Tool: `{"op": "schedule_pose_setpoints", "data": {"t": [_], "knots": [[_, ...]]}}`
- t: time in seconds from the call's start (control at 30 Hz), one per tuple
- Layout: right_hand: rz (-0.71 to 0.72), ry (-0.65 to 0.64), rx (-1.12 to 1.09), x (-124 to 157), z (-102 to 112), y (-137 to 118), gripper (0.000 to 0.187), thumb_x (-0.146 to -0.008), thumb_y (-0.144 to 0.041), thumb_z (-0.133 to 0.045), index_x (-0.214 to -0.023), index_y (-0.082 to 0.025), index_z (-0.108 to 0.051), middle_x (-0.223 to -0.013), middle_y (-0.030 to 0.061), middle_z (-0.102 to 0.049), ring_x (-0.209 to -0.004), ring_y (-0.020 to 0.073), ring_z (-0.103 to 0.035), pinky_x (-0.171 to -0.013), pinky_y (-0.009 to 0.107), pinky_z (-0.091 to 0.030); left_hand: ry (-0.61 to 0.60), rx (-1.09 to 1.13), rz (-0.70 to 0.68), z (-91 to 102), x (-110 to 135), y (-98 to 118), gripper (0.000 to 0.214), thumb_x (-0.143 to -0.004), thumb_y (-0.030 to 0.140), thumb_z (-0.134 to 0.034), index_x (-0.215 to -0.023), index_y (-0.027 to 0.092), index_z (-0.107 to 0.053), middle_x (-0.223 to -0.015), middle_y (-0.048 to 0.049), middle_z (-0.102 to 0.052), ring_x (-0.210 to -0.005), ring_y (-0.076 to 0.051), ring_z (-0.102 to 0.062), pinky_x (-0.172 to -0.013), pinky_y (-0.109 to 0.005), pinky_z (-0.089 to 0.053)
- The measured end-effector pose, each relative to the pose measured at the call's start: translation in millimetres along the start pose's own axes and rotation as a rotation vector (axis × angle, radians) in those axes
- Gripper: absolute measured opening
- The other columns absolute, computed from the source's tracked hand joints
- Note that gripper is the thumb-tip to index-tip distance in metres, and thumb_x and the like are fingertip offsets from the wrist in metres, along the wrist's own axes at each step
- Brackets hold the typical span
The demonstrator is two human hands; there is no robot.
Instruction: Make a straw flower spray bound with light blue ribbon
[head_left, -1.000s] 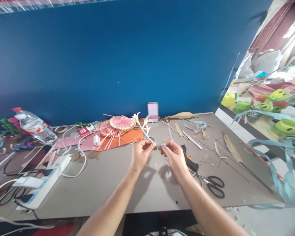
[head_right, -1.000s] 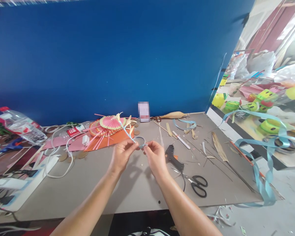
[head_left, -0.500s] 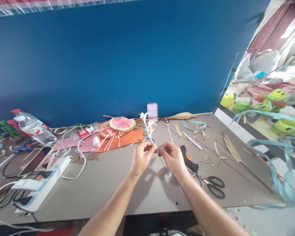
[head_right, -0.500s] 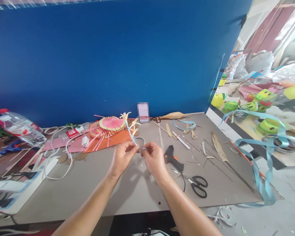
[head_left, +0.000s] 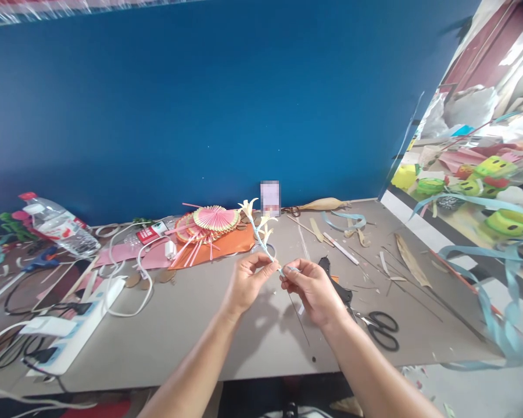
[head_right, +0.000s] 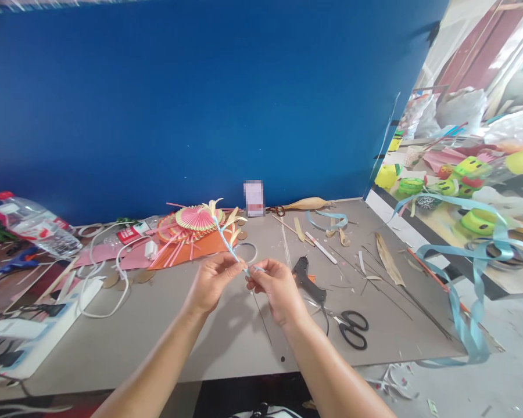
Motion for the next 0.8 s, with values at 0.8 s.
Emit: {"op": "schedule_pose_setpoints", "data": {"t": [0.8], "knots": [[-0.556, -0.317, -0.425, 7.1, -10.6, 28.1, 0.018, -0.064, -0.017, -0.058, -0.082, -0.015, -0.053, -0.047, -0.0065, -0.046, -0.041, 0.0063, -0.042, -0.041, 0.019, -0.028, 0.078, 0.414, 0.100, -10.3, -3.9, -11.3, 0.019, -0.060, 0.032, -0.067, -0.060, 0.018, -0.054, -0.057, 0.0035, -0.053, -0.057, -0.010, -0.052, -0.076, -0.035, -0.043]]}}
Point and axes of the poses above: each hand's wrist, its own x-axis away from the middle knuckle, its own z-axis out of the back of the hand, y = z × x, the point moved 2 cm from there along -x, towards the middle knuckle
